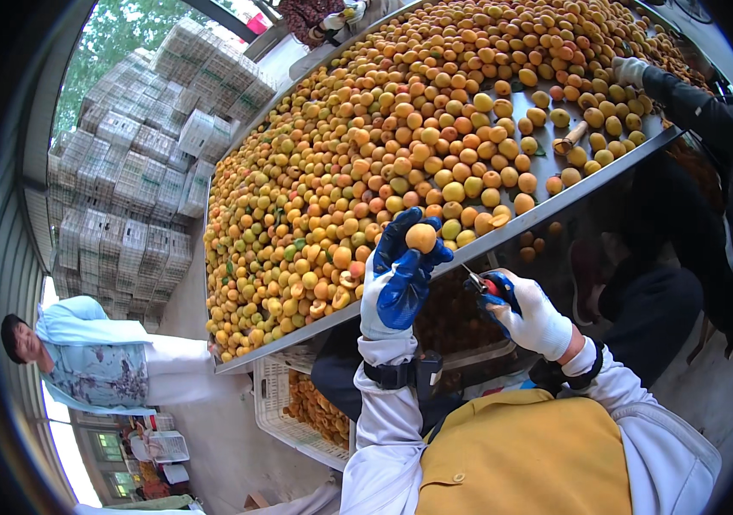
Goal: The person picks up an apricot from a table, cuts it in half using shears, and removes the pit. They drop the pit into a container and place the apricot halves into a separate crate, repeating the process.
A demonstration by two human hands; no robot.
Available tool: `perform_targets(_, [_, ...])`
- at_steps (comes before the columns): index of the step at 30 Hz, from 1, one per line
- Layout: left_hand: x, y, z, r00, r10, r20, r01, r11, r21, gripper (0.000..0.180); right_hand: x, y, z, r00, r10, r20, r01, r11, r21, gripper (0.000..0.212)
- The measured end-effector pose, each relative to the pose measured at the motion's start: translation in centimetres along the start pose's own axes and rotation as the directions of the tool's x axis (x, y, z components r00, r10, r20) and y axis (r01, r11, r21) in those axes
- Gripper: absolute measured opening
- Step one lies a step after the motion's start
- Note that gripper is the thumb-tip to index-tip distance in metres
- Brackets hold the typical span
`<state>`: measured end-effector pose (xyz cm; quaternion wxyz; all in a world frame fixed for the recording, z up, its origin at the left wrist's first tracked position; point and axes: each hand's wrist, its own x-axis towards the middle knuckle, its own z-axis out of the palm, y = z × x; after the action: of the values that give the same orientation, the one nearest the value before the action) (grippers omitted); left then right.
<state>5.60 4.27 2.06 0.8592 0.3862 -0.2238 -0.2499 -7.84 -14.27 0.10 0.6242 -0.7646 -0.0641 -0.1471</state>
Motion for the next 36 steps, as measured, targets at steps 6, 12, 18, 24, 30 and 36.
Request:
perform_targets(6, [-3.2, 0.7, 1.4, 0.981, 0.078, -0.177, -0.082, 0.996, -0.018, 0.048, 0.1, -1.2, 2.5, 0.989, 0.073, 0.130, -0.084, 0.993, 0.082, 0.021])
perform_targets(12, [-4.2, 0.9, 2.3, 0.955, 0.139, -0.261, -0.143, 0.990, 0.004, 0.043, 0.0, -0.9, 3.9, 0.988, 0.061, 0.145, -0.076, 0.992, 0.101, 0.019])
perform_targets(18, [-4.4, 0.9, 2.9, 0.944, 0.146, -0.295, -0.112, 0.985, 0.128, 0.042, -0.1, -0.5, 4.4, 0.984, 0.067, 0.163, -0.079, 0.995, 0.065, 0.019])
perform_targets(24, [-4.2, 0.3, 3.5, 0.916, 0.217, -0.336, -0.124, 0.953, 0.277, 0.033, 0.2, -0.7, 4.3, 0.982, 0.090, 0.166, -0.099, 0.994, 0.047, 0.013])
perform_targets(30, [-4.9, -0.7, 3.1, 0.926, 0.142, -0.351, -0.045, 0.962, 0.268, 0.031, 1.0, -0.1, 4.5, 0.979, 0.090, 0.184, -0.102, 0.993, 0.054, 0.013])
perform_targets(36, [-4.9, -1.1, 2.9, 0.931, 0.016, -0.366, 0.040, 0.989, 0.145, 0.030, 0.9, 0.9, 4.9, 0.992, 0.048, 0.117, -0.056, 0.996, 0.067, 0.008])
